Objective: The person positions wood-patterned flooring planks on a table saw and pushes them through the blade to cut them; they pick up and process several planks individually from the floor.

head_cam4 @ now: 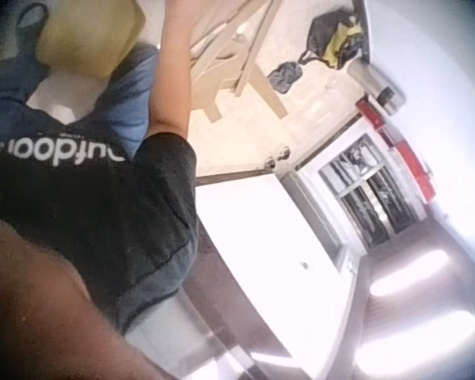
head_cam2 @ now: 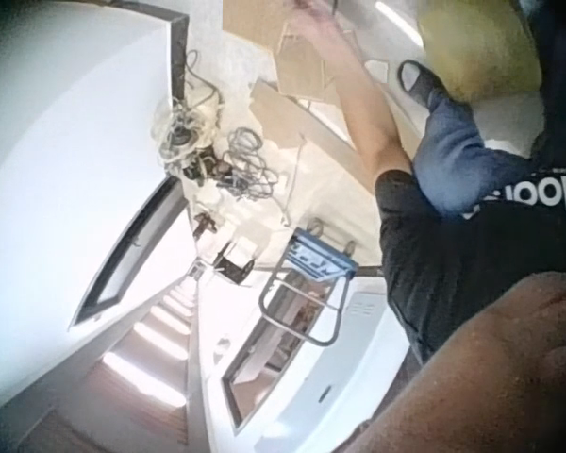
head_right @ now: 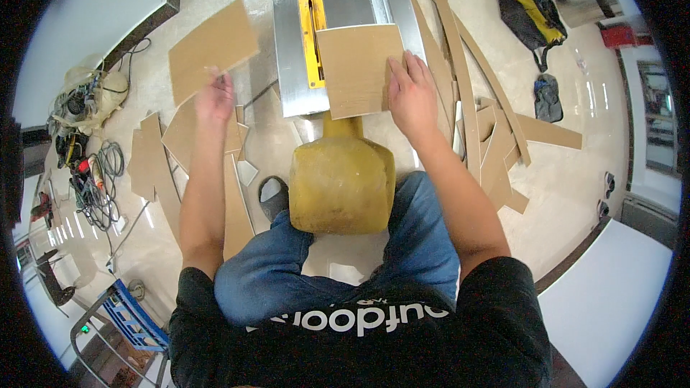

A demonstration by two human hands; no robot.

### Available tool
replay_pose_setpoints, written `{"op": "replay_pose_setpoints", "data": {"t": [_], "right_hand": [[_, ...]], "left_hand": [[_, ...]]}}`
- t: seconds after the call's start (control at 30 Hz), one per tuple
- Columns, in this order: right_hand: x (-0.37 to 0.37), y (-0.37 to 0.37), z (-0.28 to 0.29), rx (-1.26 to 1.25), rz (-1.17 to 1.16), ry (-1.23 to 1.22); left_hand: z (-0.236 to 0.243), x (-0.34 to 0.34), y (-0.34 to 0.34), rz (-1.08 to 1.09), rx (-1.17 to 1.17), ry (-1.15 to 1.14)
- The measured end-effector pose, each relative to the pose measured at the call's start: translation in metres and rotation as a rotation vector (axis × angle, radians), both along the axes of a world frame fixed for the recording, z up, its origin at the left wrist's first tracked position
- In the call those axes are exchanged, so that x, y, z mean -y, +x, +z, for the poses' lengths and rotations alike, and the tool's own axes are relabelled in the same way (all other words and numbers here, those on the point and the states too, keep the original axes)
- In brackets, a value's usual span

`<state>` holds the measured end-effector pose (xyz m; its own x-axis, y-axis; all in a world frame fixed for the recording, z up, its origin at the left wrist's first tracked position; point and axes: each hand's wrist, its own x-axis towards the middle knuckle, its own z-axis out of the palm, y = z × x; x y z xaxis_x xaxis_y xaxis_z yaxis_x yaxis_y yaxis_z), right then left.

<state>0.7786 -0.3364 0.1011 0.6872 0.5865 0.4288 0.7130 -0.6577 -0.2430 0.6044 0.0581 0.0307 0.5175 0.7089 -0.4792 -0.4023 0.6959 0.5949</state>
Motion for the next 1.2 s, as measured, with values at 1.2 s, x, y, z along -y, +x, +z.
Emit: {"op": "replay_pose_setpoints", "data": {"t": [1.2], "right_hand": [[-0.143, -0.277, 0.068, -0.935, 0.659, -0.320]], "left_hand": [[-0.016, 0.128, -0.362, 0.089, -0.312, 0.059]]}}
